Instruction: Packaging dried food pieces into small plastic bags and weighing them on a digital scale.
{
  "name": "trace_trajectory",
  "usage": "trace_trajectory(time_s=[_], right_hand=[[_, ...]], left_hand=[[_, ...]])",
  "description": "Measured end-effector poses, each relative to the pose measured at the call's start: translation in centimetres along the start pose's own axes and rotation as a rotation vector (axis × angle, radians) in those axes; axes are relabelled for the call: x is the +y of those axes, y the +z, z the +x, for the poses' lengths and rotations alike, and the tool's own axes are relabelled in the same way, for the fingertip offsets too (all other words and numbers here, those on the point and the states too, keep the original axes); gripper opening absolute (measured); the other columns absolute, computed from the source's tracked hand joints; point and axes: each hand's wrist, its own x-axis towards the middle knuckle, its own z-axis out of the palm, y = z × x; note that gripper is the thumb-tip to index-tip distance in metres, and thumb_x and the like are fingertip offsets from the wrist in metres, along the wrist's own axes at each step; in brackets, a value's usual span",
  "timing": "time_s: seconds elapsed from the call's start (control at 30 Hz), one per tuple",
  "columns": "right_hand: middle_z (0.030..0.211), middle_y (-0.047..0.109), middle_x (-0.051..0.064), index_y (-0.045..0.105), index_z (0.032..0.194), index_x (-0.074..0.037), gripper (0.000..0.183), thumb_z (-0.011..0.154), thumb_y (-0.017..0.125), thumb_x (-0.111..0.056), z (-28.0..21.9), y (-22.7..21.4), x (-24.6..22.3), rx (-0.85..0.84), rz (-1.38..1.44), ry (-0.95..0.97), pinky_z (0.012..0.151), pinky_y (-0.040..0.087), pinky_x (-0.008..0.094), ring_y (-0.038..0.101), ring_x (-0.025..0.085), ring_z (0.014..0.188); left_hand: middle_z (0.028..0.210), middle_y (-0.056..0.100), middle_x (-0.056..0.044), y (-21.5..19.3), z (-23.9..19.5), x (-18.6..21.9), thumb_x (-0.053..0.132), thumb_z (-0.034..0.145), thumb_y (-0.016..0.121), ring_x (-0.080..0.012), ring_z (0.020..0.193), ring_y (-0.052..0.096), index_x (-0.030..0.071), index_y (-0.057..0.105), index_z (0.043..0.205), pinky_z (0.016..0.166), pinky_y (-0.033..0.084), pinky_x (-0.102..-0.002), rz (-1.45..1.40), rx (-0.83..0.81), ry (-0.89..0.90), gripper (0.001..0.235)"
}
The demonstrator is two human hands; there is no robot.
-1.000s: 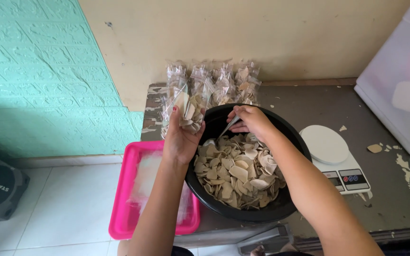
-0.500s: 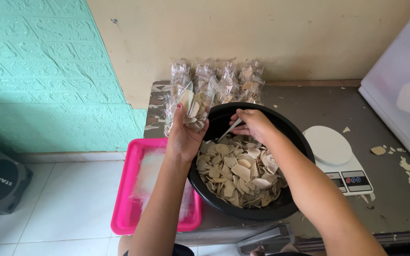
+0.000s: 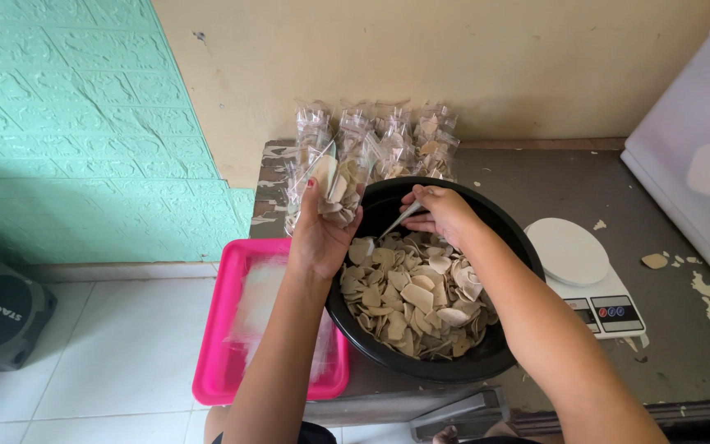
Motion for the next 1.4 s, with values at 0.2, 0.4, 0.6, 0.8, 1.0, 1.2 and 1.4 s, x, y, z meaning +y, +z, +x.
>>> trace_trajectory(time_s=[0.2,0.4,0.6,0.8,1.0,1.2,1.4], right_hand=[[0.107,0.072,0.027,0.071,0.109,0.002,0.038,0.104,0.059,-0.035,0.3,-0.1,0.6,-0.006,0.006,0.025,0.083,0.064,0.048,0.073,0.044,0.094],[0.109,0.071,0.027,0.070,0.108,-0.001,0.036,0.105,0.060,-0.035,0.5,-0.6,-0.3,0.025,-0.008,-0.059,0.083,0.064,0.050,0.072,0.046,0.098],[0.103,0.071,0.029,0.072,0.104,0.002,0.034,0.103,0.060,-0.031,0.7,-0.3,0.7,0.020,-0.041,0.049,0.081,0.065,0.048,0.074,0.044,0.091],[0.106,0.067,0.031,0.070,0.111,0.003,0.037,0.103,0.058,-0.031,1.0,-1.2,1.2,0.054,-0.009,0.068,0.084,0.063,0.050,0.072,0.048,0.096],[0.108,0.071,0.028,0.070,0.110,0.000,0.037,0.105,0.056,-0.034,1.6,-1.8,1.3,0.061,-0.014,0.094,0.086,0.063,0.049,0.072,0.046,0.099],[0.109,0.071,0.028,0.072,0.109,0.000,0.036,0.103,0.059,-0.033,1.1,-1.4,1.2,0.044,-0.028,0.117,0.084,0.064,0.048,0.072,0.045,0.099],[0.107,0.073,0.026,0.073,0.109,-0.002,0.035,0.102,0.062,-0.034,0.4,-0.5,0.4,-0.010,-0.019,0.083,0.084,0.064,0.048,0.074,0.044,0.095]], left_hand=[[0.144,0.058,-0.018,0.0,0.0,0.0,0.054,0.094,0.061,-0.0297,0.131,0.059,0.010,0.053,0.141,0.105,0.051,-0.041,-0.028,0.005,-0.008,0.065],[0.143,0.058,-0.020,-0.1,0.0,0.2,0.053,0.095,0.061,-0.0301,0.130,0.060,0.008,0.053,0.139,0.103,0.052,-0.042,-0.030,0.012,-0.001,0.064],[0.146,0.056,-0.017,-0.1,-0.3,0.2,0.054,0.094,0.061,-0.0298,0.133,0.057,0.010,0.052,0.141,0.105,0.050,-0.041,-0.030,0.006,-0.007,0.065],[0.145,0.056,-0.019,-0.4,0.0,0.1,0.053,0.095,0.061,-0.0310,0.132,0.058,0.010,0.052,0.141,0.105,0.051,-0.042,-0.043,0.005,-0.006,0.065],[0.147,0.055,-0.018,-0.5,0.1,0.1,0.054,0.095,0.060,-0.0308,0.134,0.056,0.010,0.051,0.143,0.106,0.050,-0.041,-0.037,-0.006,-0.006,0.066],[0.145,0.057,-0.019,-0.7,0.2,0.0,0.055,0.094,0.061,-0.0304,0.133,0.058,0.009,0.053,0.141,0.105,0.050,-0.041,-0.033,-0.009,-0.005,0.065],[0.146,0.056,-0.018,-0.9,0.3,0.0,0.056,0.094,0.061,-0.0292,0.133,0.057,0.010,0.053,0.142,0.107,0.049,-0.040,-0.018,-0.023,-0.006,0.067]])
